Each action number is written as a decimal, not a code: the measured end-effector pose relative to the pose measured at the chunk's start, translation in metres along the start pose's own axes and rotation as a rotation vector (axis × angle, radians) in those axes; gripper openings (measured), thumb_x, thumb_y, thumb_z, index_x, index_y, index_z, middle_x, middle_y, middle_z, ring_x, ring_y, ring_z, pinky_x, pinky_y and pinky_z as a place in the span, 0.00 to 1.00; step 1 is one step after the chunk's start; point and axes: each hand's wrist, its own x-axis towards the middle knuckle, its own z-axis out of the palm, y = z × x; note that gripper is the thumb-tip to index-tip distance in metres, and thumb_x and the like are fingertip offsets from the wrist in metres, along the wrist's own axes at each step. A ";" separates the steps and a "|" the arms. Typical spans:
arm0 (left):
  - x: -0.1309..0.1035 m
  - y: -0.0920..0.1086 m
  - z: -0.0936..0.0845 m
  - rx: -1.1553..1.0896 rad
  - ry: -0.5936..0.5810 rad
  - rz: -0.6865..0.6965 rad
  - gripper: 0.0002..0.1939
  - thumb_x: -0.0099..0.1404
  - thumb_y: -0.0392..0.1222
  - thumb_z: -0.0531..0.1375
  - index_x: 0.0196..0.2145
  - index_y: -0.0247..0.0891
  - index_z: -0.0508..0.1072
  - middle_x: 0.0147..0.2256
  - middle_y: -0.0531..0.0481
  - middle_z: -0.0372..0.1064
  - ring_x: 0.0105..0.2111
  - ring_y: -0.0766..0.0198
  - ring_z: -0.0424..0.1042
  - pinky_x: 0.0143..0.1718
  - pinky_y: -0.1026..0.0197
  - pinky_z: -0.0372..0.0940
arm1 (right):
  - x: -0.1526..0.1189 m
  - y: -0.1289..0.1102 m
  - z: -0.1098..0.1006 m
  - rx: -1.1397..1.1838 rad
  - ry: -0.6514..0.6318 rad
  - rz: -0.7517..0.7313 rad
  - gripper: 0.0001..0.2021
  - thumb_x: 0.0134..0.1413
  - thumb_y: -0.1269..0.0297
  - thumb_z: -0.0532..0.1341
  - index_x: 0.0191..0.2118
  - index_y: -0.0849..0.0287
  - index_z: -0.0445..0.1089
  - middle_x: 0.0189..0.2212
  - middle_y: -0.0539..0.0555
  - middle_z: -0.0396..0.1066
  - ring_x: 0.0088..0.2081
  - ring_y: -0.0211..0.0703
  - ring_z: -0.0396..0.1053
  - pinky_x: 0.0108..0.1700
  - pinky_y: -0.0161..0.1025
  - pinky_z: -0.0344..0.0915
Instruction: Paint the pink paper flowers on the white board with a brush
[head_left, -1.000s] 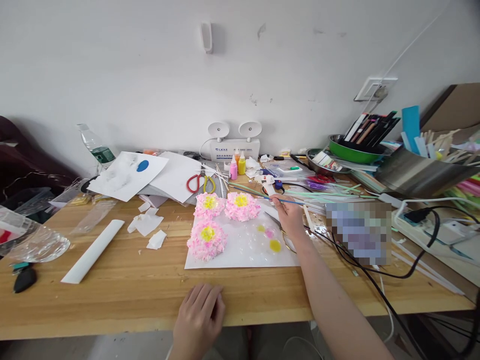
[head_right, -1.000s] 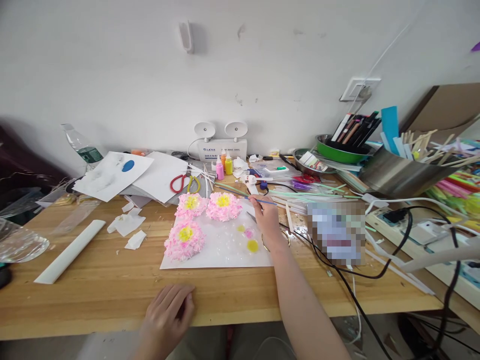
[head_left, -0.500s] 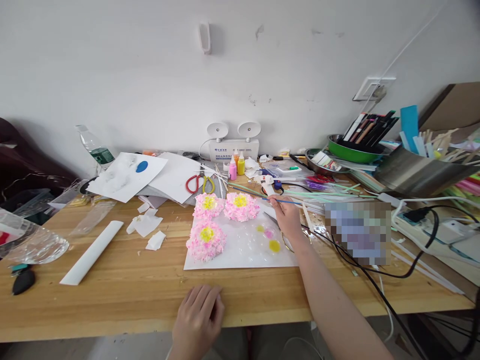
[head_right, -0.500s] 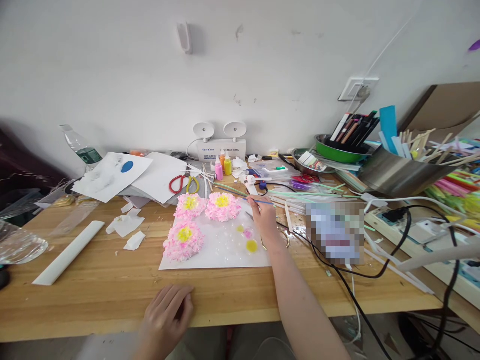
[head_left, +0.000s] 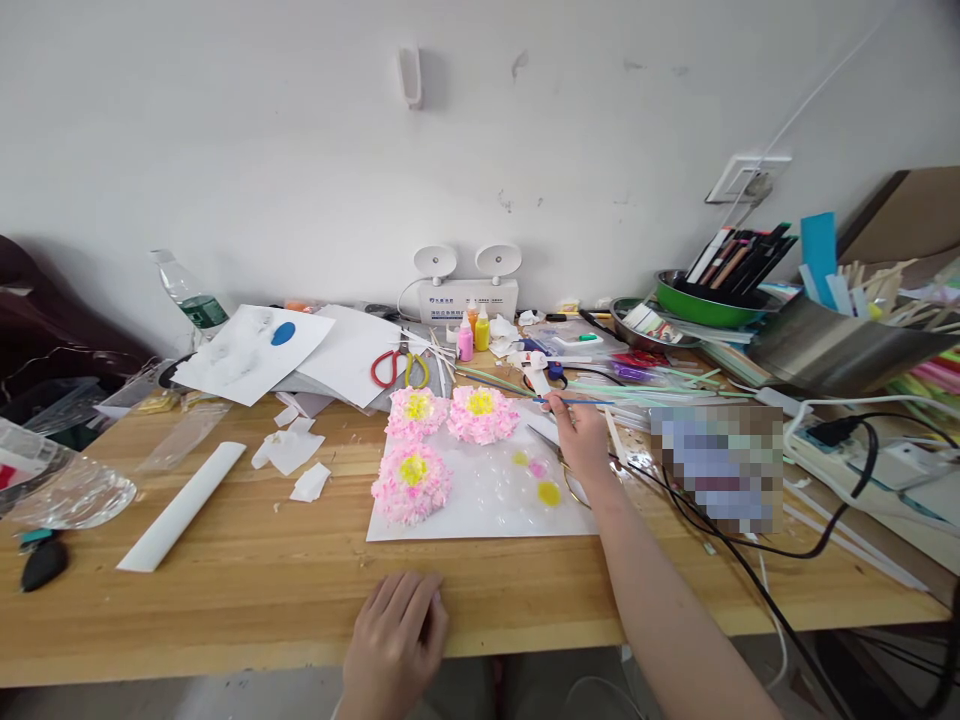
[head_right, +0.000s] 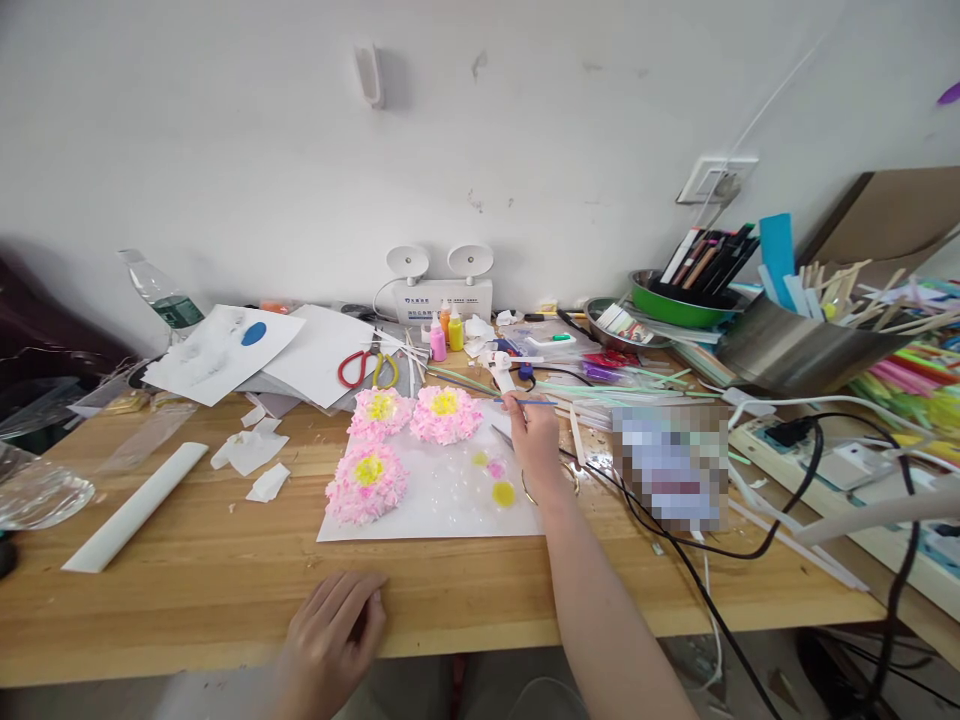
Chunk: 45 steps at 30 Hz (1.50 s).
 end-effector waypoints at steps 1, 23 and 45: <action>0.000 0.000 0.000 0.000 0.001 0.001 0.08 0.61 0.28 0.53 0.36 0.37 0.67 0.28 0.51 0.70 0.29 0.65 0.68 0.35 0.61 0.63 | 0.000 0.000 0.000 0.003 -0.001 0.002 0.16 0.59 0.56 0.50 0.30 0.57 0.71 0.31 0.56 0.74 0.38 0.49 0.69 0.42 0.45 0.61; 0.000 0.000 -0.001 -0.006 0.000 0.012 0.08 0.61 0.28 0.53 0.35 0.36 0.68 0.27 0.51 0.69 0.29 0.65 0.67 0.35 0.61 0.62 | -0.004 -0.007 0.004 0.099 0.109 0.265 0.22 0.54 0.47 0.53 0.29 0.61 0.74 0.27 0.57 0.76 0.31 0.46 0.70 0.35 0.40 0.61; -0.002 -0.001 0.001 -0.001 0.017 0.009 0.08 0.61 0.27 0.53 0.36 0.37 0.68 0.27 0.51 0.69 0.29 0.65 0.68 0.35 0.60 0.62 | -0.006 -0.008 0.006 0.070 0.091 0.187 0.22 0.55 0.49 0.53 0.24 0.61 0.73 0.22 0.53 0.73 0.25 0.41 0.67 0.32 0.38 0.60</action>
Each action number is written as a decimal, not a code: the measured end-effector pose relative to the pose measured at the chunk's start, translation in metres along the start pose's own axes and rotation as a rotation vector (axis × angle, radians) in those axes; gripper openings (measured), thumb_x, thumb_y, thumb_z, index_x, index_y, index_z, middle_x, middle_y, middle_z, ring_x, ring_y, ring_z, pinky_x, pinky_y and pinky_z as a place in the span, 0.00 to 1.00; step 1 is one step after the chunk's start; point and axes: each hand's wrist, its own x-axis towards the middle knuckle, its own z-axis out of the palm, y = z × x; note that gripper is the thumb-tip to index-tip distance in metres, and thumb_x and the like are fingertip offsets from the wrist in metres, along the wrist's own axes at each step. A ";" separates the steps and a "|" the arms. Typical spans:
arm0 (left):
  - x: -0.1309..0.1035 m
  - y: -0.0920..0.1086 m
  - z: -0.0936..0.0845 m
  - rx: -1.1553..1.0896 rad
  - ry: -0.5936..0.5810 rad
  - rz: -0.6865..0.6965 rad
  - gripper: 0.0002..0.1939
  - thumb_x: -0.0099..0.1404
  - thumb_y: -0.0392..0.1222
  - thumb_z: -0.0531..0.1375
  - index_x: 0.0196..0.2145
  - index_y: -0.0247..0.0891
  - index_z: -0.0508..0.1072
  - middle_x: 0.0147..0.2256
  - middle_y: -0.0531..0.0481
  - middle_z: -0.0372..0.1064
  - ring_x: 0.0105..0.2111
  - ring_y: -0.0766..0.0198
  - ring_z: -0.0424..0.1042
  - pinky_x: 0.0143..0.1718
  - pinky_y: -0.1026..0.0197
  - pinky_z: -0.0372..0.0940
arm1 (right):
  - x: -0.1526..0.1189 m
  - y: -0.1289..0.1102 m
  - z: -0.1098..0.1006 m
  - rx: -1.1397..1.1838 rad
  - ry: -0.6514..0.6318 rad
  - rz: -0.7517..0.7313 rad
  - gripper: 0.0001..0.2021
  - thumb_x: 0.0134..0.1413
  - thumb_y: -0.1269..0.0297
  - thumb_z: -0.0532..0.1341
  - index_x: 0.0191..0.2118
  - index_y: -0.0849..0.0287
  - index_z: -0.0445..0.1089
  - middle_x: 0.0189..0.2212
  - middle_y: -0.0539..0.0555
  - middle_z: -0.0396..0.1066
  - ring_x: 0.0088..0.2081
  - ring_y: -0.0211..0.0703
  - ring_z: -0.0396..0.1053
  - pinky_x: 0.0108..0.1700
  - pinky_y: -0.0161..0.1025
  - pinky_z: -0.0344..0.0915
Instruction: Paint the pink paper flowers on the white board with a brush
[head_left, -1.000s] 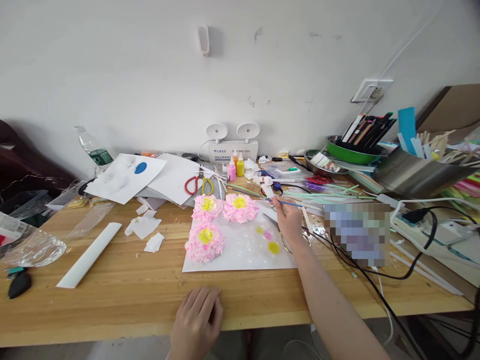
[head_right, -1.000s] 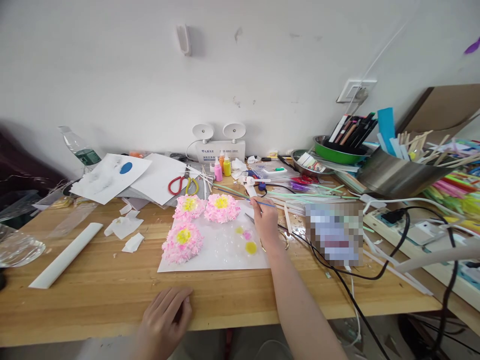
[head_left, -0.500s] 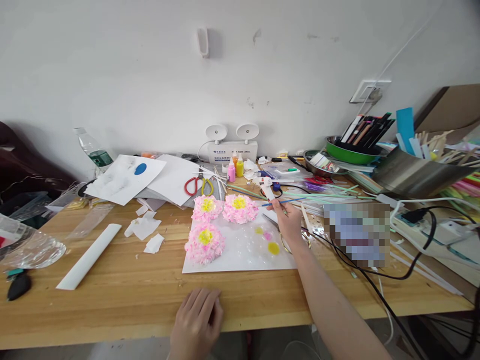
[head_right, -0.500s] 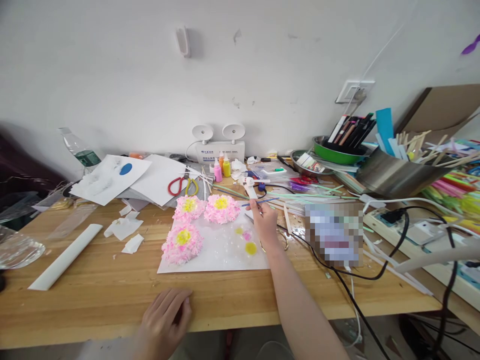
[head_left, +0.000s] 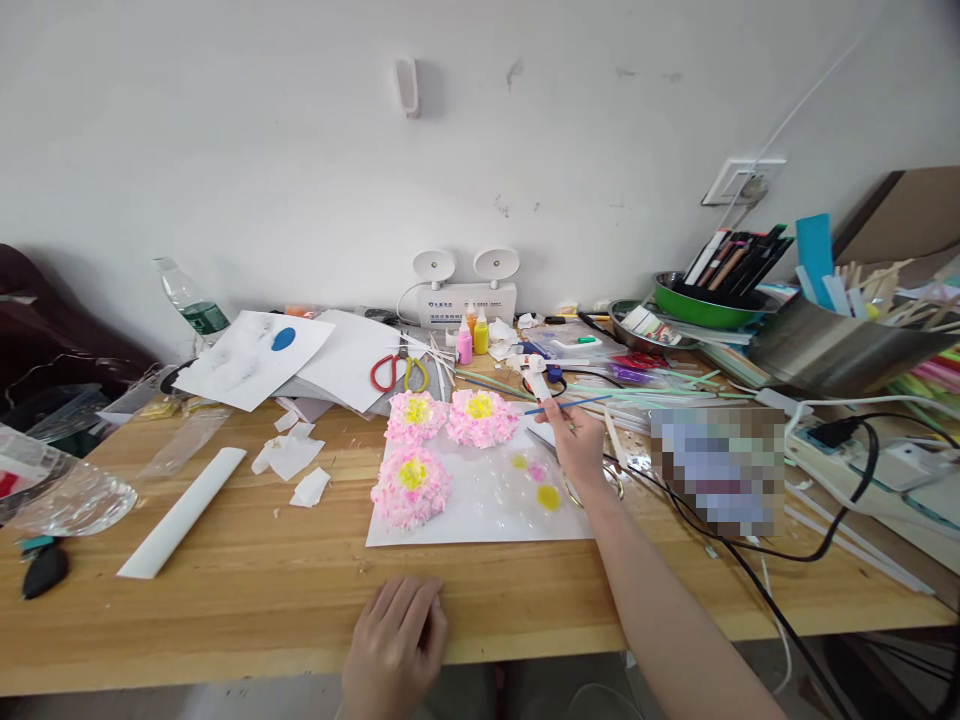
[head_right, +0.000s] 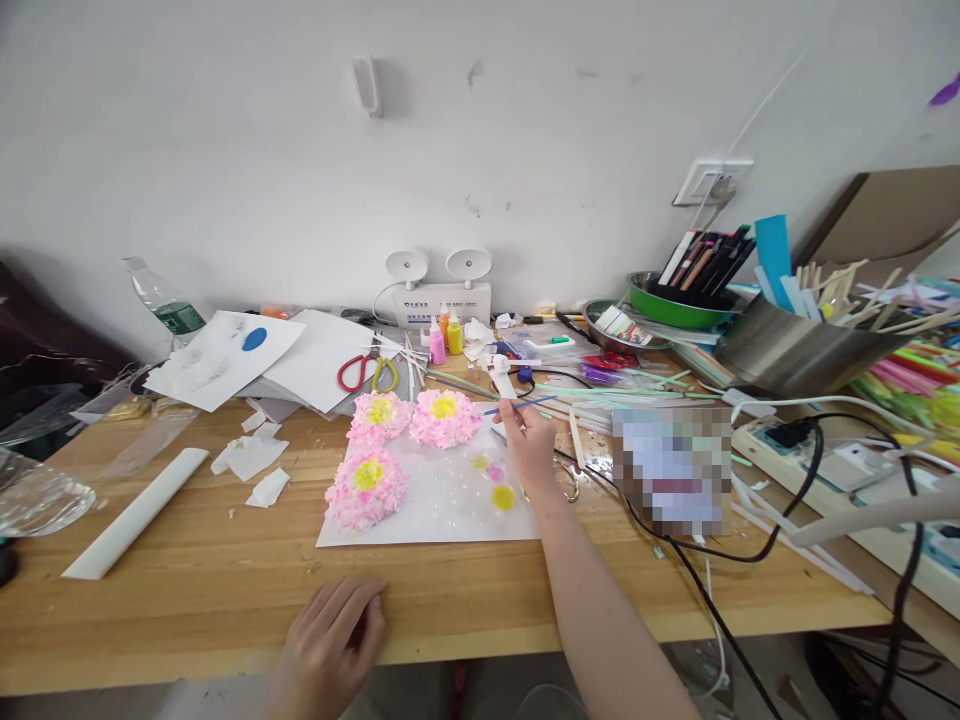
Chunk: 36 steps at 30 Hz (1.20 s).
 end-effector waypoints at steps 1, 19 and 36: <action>0.000 0.000 0.000 0.001 -0.002 -0.004 0.08 0.61 0.27 0.53 0.36 0.37 0.68 0.27 0.51 0.70 0.29 0.64 0.68 0.36 0.60 0.62 | 0.000 0.000 0.000 0.001 0.020 0.006 0.22 0.55 0.49 0.53 0.25 0.61 0.73 0.22 0.53 0.73 0.26 0.41 0.67 0.32 0.38 0.60; 0.003 0.002 -0.003 0.023 -0.012 -0.013 0.08 0.61 0.29 0.52 0.35 0.38 0.68 0.27 0.52 0.69 0.29 0.65 0.69 0.35 0.61 0.63 | -0.009 -0.006 -0.012 -0.004 0.096 -0.059 0.19 0.54 0.51 0.55 0.26 0.62 0.71 0.18 0.51 0.68 0.22 0.38 0.65 0.28 0.37 0.60; 0.001 -0.001 -0.002 0.019 -0.008 -0.003 0.07 0.62 0.29 0.53 0.35 0.37 0.68 0.28 0.51 0.70 0.30 0.64 0.69 0.37 0.59 0.63 | -0.099 -0.004 -0.069 -0.112 0.121 -0.064 0.14 0.56 0.55 0.54 0.32 0.58 0.70 0.25 0.55 0.74 0.26 0.44 0.72 0.31 0.41 0.69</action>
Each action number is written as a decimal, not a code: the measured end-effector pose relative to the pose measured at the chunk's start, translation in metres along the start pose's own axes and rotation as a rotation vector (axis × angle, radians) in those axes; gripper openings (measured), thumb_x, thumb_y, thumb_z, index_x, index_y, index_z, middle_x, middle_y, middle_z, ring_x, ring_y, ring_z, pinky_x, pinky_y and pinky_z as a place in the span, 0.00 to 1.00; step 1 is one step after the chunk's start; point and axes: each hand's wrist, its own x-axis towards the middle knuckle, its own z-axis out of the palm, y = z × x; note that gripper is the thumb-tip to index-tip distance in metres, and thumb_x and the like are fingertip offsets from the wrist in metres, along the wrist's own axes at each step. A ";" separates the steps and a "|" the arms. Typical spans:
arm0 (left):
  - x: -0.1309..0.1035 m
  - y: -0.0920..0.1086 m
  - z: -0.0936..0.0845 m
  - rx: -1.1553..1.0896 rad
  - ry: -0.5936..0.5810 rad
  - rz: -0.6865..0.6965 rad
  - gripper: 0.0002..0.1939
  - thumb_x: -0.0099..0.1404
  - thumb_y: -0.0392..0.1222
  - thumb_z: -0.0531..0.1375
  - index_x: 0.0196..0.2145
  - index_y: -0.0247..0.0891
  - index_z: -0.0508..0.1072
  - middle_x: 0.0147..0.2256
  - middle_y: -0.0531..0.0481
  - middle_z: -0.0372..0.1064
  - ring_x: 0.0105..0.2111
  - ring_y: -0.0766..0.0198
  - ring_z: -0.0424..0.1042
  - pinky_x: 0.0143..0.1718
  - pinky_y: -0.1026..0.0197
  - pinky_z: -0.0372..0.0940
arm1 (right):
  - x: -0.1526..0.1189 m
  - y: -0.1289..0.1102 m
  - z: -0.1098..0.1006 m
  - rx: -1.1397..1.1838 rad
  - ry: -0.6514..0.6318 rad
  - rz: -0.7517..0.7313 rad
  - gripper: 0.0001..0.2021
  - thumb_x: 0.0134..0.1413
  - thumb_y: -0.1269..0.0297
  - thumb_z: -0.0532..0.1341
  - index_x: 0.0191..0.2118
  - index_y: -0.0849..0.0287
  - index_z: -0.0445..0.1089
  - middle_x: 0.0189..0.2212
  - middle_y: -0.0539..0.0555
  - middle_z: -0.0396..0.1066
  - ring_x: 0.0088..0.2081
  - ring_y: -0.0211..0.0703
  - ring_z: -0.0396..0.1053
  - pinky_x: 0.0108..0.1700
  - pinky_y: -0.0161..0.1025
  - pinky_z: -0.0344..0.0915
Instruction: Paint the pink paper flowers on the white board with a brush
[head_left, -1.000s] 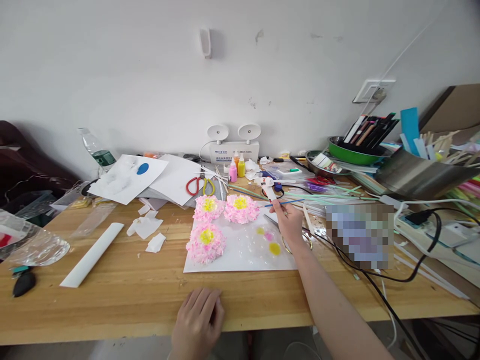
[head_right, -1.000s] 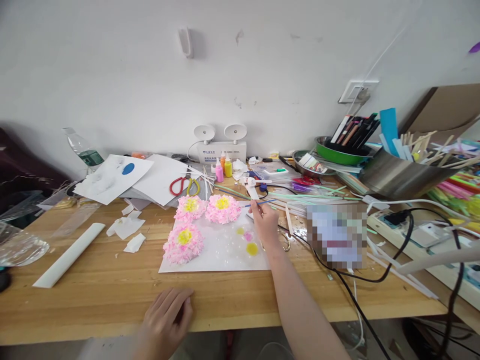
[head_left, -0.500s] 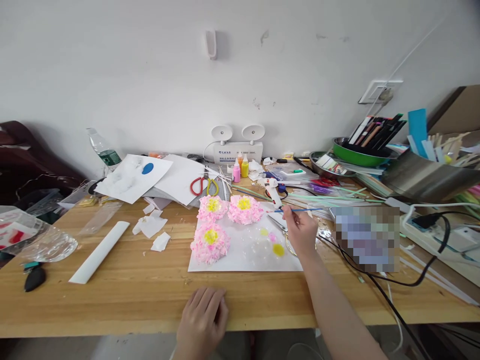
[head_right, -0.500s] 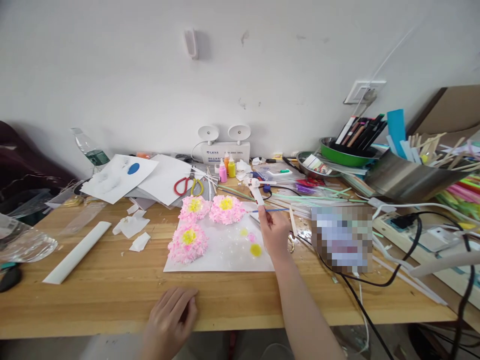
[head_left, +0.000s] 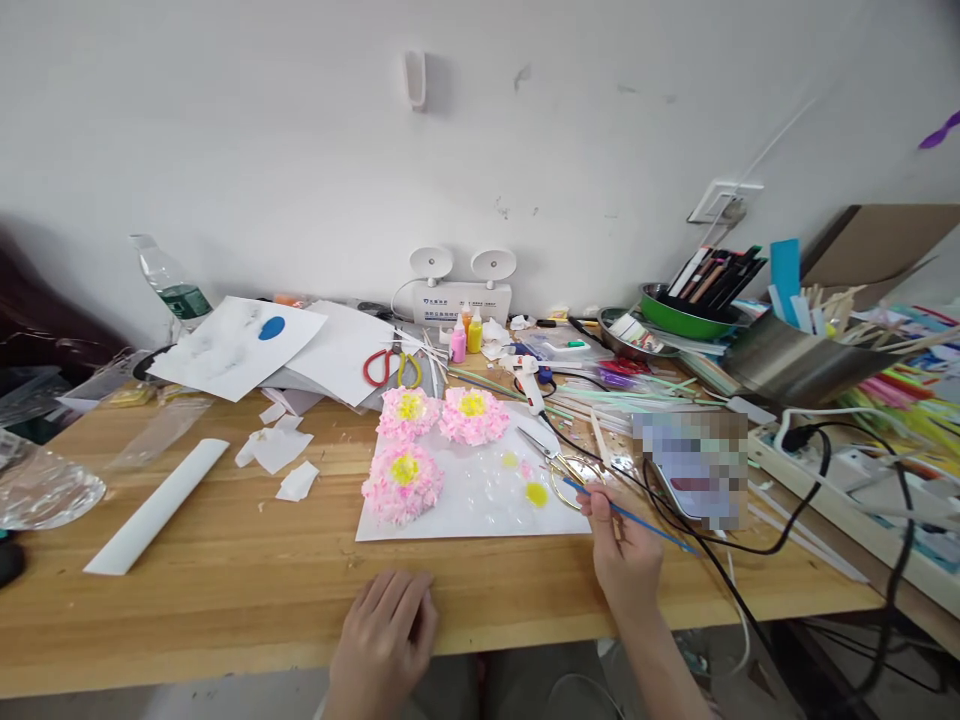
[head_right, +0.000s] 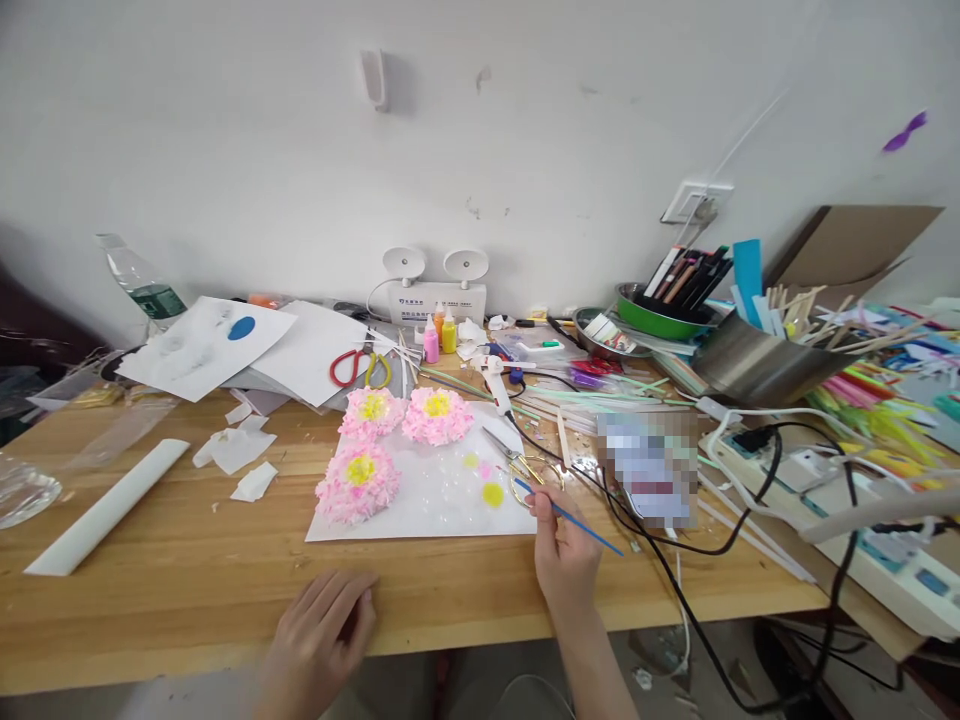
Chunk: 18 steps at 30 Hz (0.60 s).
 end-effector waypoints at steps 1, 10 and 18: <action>0.000 0.000 0.000 0.000 0.002 0.001 0.07 0.62 0.29 0.53 0.35 0.37 0.68 0.28 0.51 0.70 0.30 0.64 0.69 0.36 0.59 0.63 | -0.002 0.000 0.000 -0.010 -0.006 0.008 0.14 0.56 0.55 0.54 0.32 0.58 0.70 0.25 0.55 0.74 0.27 0.45 0.72 0.32 0.41 0.69; 0.002 0.000 0.000 -0.018 -0.021 0.005 0.07 0.62 0.31 0.52 0.34 0.37 0.68 0.28 0.51 0.70 0.29 0.64 0.70 0.35 0.59 0.65 | 0.001 0.003 0.014 -0.047 -0.145 -0.076 0.13 0.56 0.56 0.54 0.33 0.57 0.72 0.30 0.56 0.76 0.33 0.46 0.73 0.38 0.44 0.69; 0.004 0.000 -0.002 -0.022 -0.028 0.014 0.07 0.62 0.31 0.52 0.34 0.38 0.68 0.27 0.51 0.69 0.29 0.63 0.69 0.33 0.59 0.64 | -0.001 0.005 0.014 -0.034 -0.114 -0.065 0.12 0.57 0.58 0.54 0.33 0.58 0.72 0.27 0.55 0.76 0.32 0.46 0.73 0.38 0.44 0.69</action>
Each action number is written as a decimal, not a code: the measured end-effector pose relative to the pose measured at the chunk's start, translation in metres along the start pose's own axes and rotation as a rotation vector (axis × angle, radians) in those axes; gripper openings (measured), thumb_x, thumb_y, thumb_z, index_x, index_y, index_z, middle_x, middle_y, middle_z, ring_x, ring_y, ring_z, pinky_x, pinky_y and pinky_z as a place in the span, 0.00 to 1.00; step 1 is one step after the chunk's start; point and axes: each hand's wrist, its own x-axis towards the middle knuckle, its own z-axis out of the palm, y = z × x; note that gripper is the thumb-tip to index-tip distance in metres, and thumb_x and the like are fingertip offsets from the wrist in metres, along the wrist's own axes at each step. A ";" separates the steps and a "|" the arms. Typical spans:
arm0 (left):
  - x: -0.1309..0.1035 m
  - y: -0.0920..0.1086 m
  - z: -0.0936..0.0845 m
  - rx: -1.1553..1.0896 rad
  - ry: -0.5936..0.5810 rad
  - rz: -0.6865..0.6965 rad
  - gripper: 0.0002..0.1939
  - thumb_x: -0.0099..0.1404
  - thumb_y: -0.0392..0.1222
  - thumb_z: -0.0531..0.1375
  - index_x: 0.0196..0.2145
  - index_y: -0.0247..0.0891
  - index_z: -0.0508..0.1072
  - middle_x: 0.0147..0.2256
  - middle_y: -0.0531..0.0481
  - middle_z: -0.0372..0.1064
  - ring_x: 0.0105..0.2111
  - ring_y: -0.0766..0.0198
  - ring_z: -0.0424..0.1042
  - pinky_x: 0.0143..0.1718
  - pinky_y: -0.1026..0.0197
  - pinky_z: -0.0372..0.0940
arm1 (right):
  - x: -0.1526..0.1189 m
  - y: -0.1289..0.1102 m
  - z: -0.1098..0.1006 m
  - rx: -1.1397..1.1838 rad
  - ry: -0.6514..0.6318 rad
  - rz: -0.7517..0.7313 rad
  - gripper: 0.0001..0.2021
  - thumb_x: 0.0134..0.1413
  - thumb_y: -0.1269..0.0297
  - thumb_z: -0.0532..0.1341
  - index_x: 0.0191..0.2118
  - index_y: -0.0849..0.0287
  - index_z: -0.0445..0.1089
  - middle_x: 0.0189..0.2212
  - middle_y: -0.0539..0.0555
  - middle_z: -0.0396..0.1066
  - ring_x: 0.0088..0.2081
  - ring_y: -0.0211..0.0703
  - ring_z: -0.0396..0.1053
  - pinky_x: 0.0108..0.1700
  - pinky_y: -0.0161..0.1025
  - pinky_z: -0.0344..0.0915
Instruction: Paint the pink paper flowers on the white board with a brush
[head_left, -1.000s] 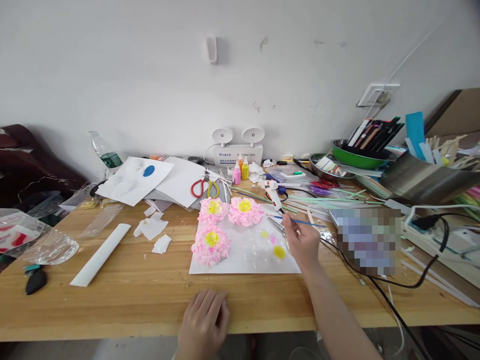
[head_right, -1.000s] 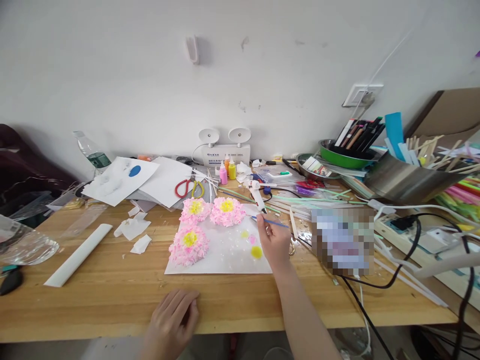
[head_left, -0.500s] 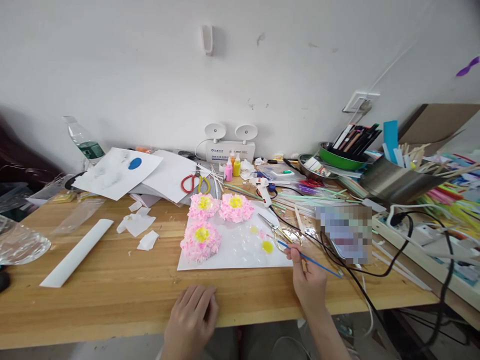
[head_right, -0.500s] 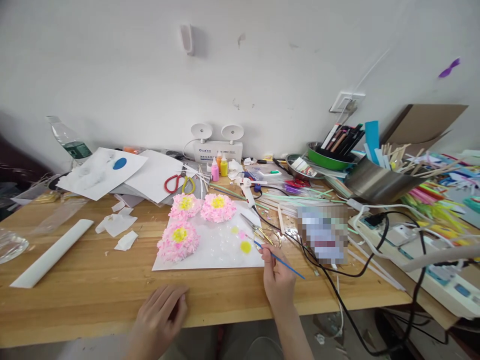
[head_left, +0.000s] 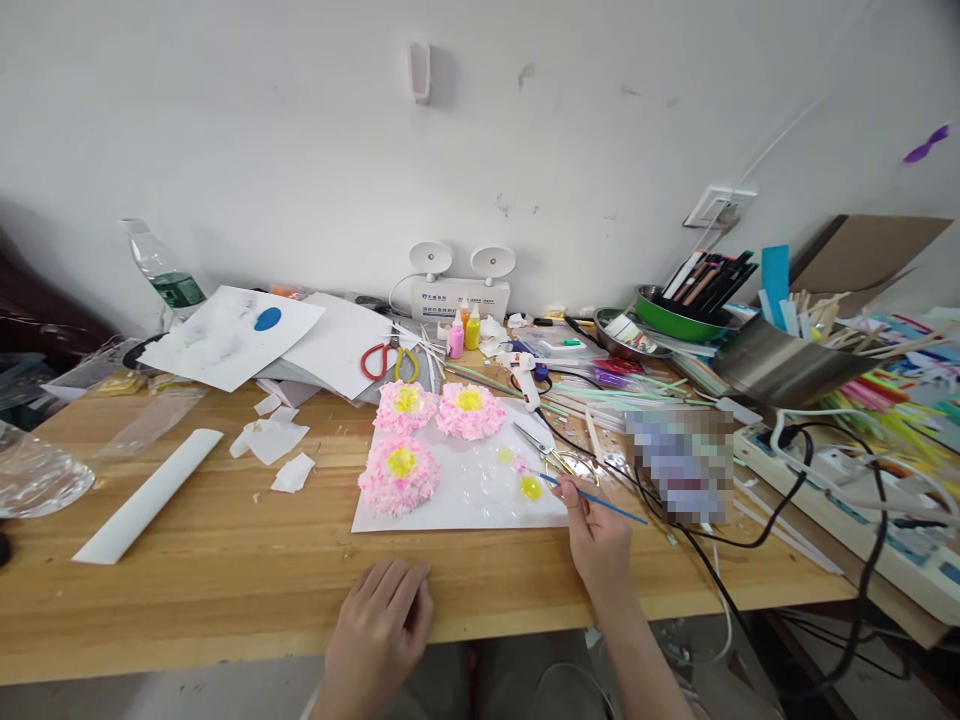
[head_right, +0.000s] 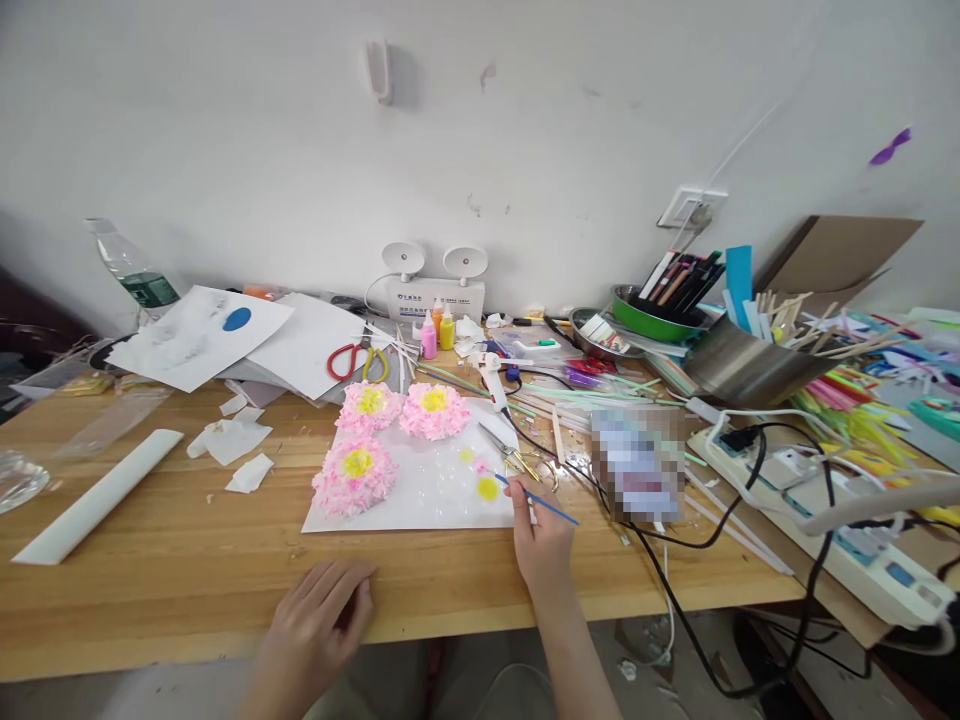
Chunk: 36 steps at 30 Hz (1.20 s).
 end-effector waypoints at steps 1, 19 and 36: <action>0.000 0.000 0.000 0.000 -0.001 0.000 0.07 0.62 0.31 0.52 0.34 0.38 0.68 0.27 0.51 0.69 0.29 0.63 0.69 0.33 0.59 0.64 | 0.000 0.000 0.000 0.000 0.000 -0.004 0.12 0.57 0.58 0.54 0.33 0.58 0.72 0.28 0.56 0.76 0.32 0.46 0.73 0.38 0.44 0.69; -0.002 0.000 0.001 -0.008 0.000 0.000 0.07 0.62 0.30 0.52 0.35 0.37 0.68 0.28 0.51 0.70 0.30 0.63 0.69 0.34 0.60 0.63 | 0.002 -0.003 -0.004 0.020 0.000 0.187 0.18 0.54 0.51 0.54 0.28 0.59 0.73 0.25 0.56 0.76 0.30 0.48 0.73 0.36 0.44 0.67; -0.003 0.000 0.001 0.017 -0.003 0.000 0.07 0.62 0.30 0.52 0.35 0.37 0.67 0.28 0.51 0.69 0.30 0.62 0.68 0.35 0.59 0.62 | 0.011 -0.008 -0.001 0.418 0.169 0.482 0.19 0.49 0.49 0.60 0.32 0.62 0.73 0.25 0.57 0.75 0.29 0.45 0.73 0.32 0.41 0.67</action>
